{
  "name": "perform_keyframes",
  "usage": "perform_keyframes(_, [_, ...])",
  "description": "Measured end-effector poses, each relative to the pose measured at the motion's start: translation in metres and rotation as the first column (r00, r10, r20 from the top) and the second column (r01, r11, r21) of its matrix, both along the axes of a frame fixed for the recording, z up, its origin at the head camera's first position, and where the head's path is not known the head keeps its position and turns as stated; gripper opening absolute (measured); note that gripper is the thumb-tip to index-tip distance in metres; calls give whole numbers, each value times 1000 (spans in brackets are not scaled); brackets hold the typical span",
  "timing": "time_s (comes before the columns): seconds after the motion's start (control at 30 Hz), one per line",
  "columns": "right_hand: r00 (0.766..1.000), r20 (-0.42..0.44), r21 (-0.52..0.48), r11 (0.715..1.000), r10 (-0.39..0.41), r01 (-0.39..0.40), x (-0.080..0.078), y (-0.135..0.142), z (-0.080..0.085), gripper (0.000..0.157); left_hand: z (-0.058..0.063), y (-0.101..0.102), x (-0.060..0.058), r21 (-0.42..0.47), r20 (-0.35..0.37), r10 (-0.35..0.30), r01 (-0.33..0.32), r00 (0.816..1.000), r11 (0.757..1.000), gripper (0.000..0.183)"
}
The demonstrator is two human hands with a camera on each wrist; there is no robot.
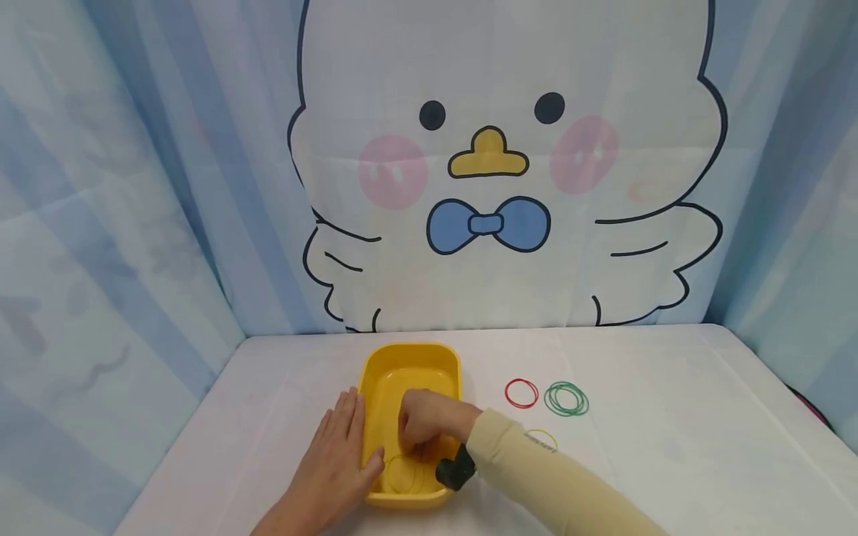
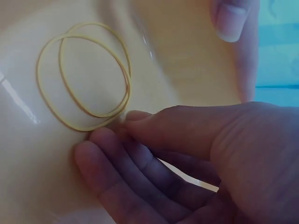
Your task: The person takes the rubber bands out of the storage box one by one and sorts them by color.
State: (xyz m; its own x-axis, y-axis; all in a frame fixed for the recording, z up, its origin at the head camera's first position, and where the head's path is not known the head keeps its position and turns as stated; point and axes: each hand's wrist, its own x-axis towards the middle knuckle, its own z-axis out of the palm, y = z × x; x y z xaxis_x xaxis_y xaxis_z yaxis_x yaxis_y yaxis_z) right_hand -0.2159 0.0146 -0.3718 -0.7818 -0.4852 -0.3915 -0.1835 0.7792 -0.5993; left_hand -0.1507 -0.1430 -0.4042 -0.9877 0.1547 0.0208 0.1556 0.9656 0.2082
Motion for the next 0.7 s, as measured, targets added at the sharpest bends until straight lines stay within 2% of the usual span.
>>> perform_keyframes(0.37, [999, -34, 84, 996, 7, -5, 3, -8, -1, 14, 0, 0, 1, -1, -1, -7, 7, 1000, 1000, 77])
perform_keyframes(0.57, [993, -96, 176, 983, 68, -50, 3, -11, -2, 16, 0, 0, 0, -6, -1, -10, 10, 1000, 1000, 77])
perform_keyframes(0.7, [988, -116, 202, 976, 102, -77, 3, -13, -1, 16, -1, 0, 0, -13, -5, -6, 6, 1000, 1000, 77])
